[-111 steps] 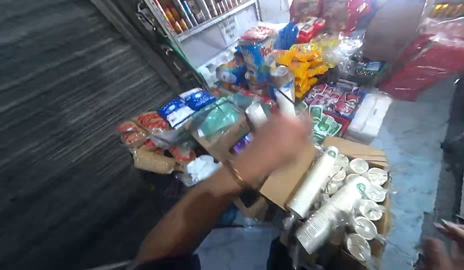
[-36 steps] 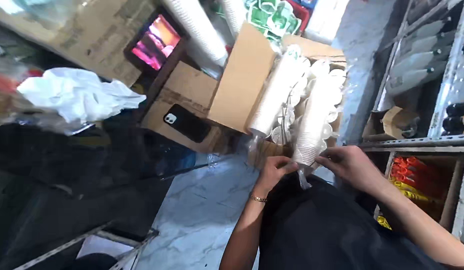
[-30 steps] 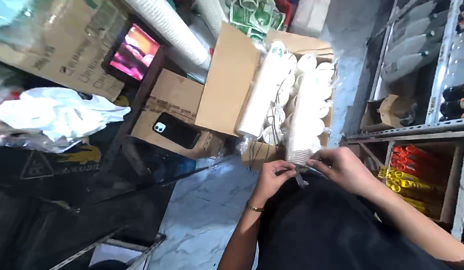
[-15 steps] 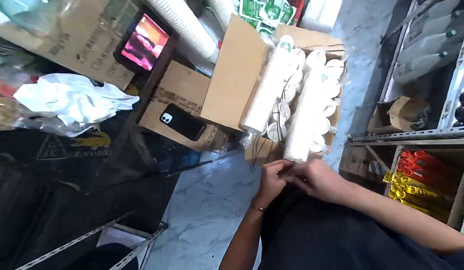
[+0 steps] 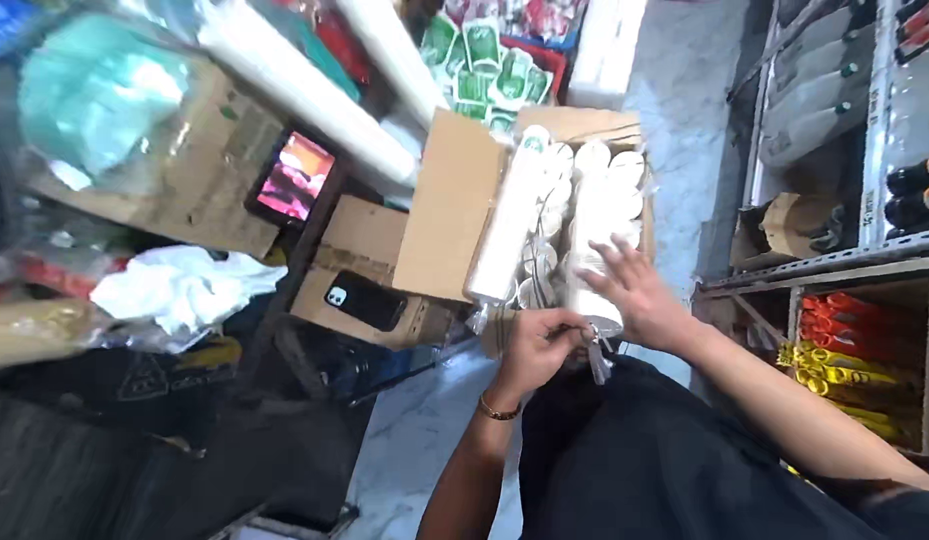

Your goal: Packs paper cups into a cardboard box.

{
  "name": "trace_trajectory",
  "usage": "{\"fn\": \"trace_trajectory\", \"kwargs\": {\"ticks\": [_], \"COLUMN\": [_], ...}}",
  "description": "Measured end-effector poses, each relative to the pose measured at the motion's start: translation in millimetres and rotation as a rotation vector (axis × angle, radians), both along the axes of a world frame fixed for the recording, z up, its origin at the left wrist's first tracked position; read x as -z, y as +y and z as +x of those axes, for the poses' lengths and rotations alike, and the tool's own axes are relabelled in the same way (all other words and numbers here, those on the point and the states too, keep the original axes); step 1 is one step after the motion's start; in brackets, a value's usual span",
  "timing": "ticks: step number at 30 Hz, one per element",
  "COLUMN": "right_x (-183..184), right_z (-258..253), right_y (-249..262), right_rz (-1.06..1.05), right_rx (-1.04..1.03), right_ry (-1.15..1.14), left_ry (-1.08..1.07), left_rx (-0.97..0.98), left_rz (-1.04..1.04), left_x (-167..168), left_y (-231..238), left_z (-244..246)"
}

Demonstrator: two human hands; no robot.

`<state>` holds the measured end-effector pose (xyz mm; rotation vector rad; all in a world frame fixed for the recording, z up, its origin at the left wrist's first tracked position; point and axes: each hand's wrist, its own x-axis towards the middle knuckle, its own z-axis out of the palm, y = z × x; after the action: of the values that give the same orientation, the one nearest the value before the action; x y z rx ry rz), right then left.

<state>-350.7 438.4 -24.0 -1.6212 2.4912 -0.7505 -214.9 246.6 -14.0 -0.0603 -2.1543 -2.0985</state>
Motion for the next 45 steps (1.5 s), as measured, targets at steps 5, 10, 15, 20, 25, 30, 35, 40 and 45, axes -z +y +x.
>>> {"fn": "trace_trajectory", "kwargs": {"ticks": [5, 10, 15, 20, 25, 30, 35, 40, 45], "right_x": [-20.5, -115.2, -131.7, -90.7, -45.6, -32.4, -62.1, -109.8, -133.4], "right_z": [-40.2, -74.9, -70.9, -57.5, -41.4, -34.5, -42.8, -69.1, -70.1], "right_y": [-17.2, -24.6, -25.5, -4.7, 27.4, 50.8, 18.7, -47.3, -85.7], "right_rz": [-0.381, -0.496, -0.697, -0.699, -0.757, -0.789, -0.617, -0.267, -0.147], "right_rx": [-0.048, 0.022, -0.003, 0.200, 0.362, 0.496, 0.514, 0.403, 0.362], "right_ry": [-0.087, -0.213, -0.402, -0.471, -0.552, -0.556, -0.538, -0.436, -0.349], "left_ry": [-0.059, 0.149, 0.141, 0.019, 0.049, 0.078, 0.045, -0.104, -0.094], "left_rx": [0.079, 0.047, 0.070, 0.160, 0.279, 0.386, 0.324, 0.113, -0.081], "left_rz": [-0.064, -0.229, -0.399, -0.388, -0.575, -0.643, -0.625, -0.286, -0.237], "left_x": [-81.5, -192.0, -244.5, -220.8, -187.3, -177.5, -178.3, -188.5, -191.0], "left_y": [-18.5, -15.1, 5.9, 23.8, 58.7, 87.7, 51.8, -31.1, -65.4], "left_z": [-59.1, -115.2, -125.9, -142.6, -158.4, -170.7, -176.1, -159.2, -149.5]}}
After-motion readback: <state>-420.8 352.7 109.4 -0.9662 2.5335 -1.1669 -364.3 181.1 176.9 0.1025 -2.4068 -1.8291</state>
